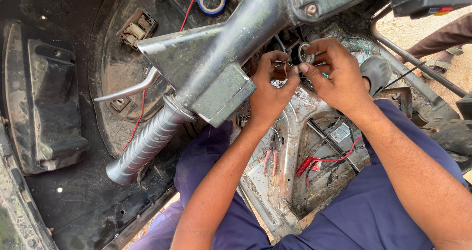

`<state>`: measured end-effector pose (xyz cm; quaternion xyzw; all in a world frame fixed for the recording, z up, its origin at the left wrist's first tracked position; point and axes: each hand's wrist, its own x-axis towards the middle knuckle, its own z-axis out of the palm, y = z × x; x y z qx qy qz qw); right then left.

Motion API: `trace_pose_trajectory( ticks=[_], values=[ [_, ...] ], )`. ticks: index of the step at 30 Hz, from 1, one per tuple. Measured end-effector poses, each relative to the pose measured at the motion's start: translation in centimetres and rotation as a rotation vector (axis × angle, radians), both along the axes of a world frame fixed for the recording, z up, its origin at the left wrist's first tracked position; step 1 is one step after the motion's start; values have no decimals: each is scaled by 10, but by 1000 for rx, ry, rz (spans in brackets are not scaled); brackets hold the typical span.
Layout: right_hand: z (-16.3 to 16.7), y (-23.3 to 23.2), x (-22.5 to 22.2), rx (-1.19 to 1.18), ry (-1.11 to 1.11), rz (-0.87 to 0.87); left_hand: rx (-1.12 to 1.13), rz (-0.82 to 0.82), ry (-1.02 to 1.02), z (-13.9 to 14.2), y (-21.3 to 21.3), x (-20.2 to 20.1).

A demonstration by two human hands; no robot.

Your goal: The person sits on the motorcycle and works on the wiring near the handlebars. They strip wire insulation, twist wires together, and use pliers and a screwdriver to connect and secure the electrical components.

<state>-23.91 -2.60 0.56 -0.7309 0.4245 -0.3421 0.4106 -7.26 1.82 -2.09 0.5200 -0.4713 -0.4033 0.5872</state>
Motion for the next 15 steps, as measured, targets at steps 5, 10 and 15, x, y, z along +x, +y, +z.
trace_pose_trajectory(
  ticks=[5, 10, 15],
  values=[
    [10, 2, 3, -99, 82, 38, 15, 38, -225, -1, 0, 3],
    [18, 3, 4, -90, 233, -7, 57, -60, -255, -15, 4, 9],
    [15, 0, 9, -256, 243, 33, 74, -63, 32, -40, 17, -1]
  ],
)
